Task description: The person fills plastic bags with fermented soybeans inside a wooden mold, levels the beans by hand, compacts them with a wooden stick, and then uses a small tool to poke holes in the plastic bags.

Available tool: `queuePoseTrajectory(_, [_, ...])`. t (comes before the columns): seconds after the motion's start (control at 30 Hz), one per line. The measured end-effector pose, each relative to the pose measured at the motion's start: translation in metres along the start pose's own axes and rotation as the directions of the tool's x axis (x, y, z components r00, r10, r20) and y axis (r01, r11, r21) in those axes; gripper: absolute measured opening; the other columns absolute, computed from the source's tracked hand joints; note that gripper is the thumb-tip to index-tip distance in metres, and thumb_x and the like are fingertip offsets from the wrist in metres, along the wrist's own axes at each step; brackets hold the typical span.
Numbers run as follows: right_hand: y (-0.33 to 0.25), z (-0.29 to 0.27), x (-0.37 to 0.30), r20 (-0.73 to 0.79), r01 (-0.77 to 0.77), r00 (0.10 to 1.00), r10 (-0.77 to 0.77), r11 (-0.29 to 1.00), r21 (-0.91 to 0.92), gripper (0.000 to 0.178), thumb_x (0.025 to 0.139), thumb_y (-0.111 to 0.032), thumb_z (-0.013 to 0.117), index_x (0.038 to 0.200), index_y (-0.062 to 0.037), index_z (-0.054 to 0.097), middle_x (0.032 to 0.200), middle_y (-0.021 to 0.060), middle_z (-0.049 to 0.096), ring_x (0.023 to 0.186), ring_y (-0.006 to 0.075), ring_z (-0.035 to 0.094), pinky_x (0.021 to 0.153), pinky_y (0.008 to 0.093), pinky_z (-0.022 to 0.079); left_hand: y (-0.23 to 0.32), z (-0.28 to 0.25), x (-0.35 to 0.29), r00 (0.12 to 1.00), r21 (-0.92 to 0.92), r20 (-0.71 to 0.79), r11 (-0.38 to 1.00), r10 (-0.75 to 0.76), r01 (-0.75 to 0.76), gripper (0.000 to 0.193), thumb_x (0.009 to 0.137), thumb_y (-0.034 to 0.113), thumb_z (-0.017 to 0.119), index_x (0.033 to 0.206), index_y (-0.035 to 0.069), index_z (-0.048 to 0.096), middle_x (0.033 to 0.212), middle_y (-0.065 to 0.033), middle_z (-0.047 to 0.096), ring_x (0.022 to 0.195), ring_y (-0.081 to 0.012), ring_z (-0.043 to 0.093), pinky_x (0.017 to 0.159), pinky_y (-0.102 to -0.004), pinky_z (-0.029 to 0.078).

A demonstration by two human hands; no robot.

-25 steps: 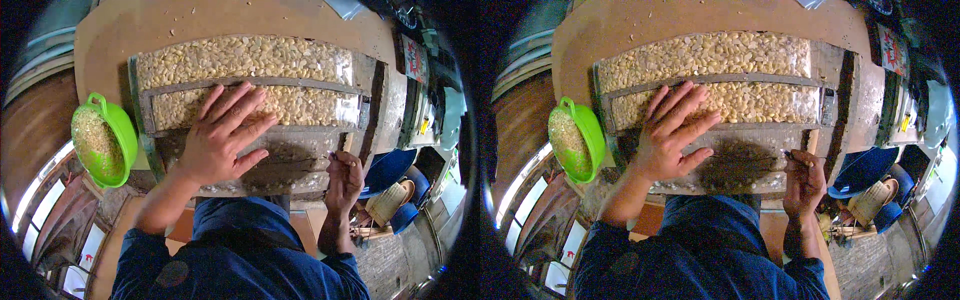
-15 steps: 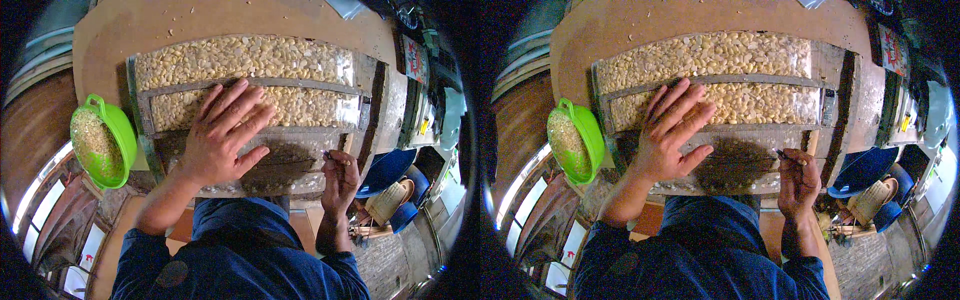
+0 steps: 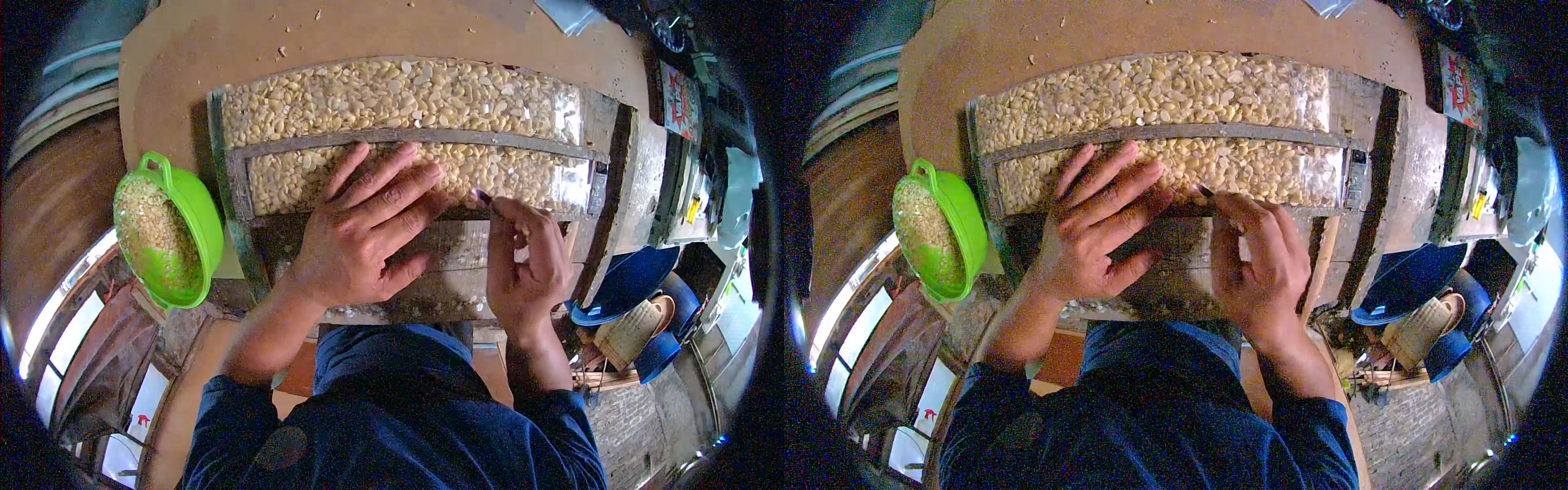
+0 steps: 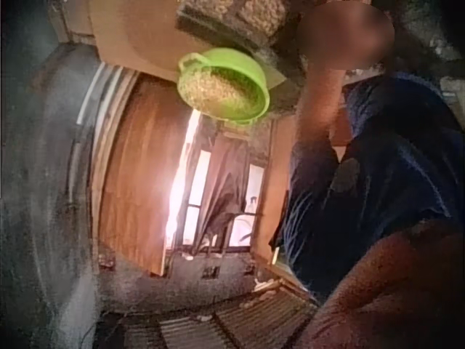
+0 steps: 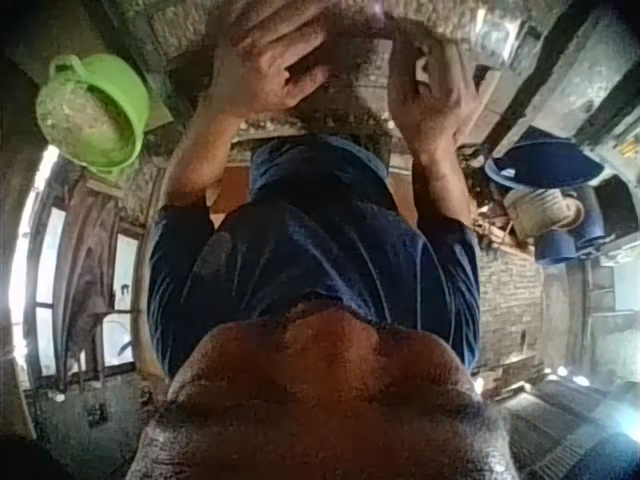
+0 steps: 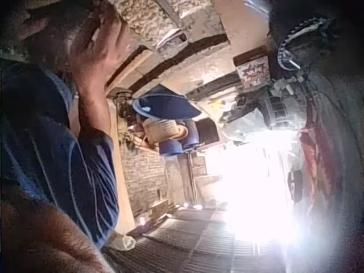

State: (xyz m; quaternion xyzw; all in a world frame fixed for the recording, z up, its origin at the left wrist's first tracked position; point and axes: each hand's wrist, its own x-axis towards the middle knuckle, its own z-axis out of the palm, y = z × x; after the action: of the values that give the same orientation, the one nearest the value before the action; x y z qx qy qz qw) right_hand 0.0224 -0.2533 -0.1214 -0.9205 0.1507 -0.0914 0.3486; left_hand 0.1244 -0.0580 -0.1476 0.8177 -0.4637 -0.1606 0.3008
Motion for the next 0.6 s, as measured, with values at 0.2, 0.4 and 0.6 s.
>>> queuePoseTrajectory(0.2, [-0.003,0.012,0.012,0.054,0.068,0.997,-0.064,0.994,-0.083,0.026,0.081,0.008,0.068,0.104,-0.0034,0.070,0.097,0.0108,0.072,0.080,0.0253,0.068,0.068,0.0333,0.053,0.000,-0.002,-0.001,1.000,-0.041,0.011,0.999,-0.017,0.017,0.035,0.072,0.033,0.074,0.095,0.008,0.072,0.147,-0.0084,0.052,0.145,-0.0295,0.037,0.120,-0.0548,0.020])
queuePoseTrajectory(0.4, [0.001,0.016,0.012,0.065,0.174,0.984,-0.168,0.980,-0.097,0.036,0.074,0.003,0.069,0.109,-0.0040,0.068,0.099,0.0124,0.069,0.084,0.0304,0.067,0.072,0.0404,0.056,0.000,0.003,-0.001,0.999,-0.060,-0.049,0.998,-0.013,0.010,0.032,0.069,0.031,0.075,0.091,0.007,0.071,0.146,-0.0095,0.053,0.145,-0.0301,0.037,0.120,-0.0549,0.021])
queuePoseTrajectory(0.6, [-0.003,0.010,0.008,-0.018,0.136,0.990,-0.137,0.988,-0.075,0.028,0.078,0.010,0.067,0.103,-0.0017,0.070,0.095,0.0130,0.072,0.082,0.0270,0.070,0.072,0.0342,0.055,-0.001,0.001,-0.002,1.000,-0.029,-0.015,1.000,-0.007,0.007,0.039,0.074,0.034,0.065,0.101,0.007,0.073,0.148,-0.0094,0.052,0.142,-0.0346,0.042,0.118,-0.0565,0.023])
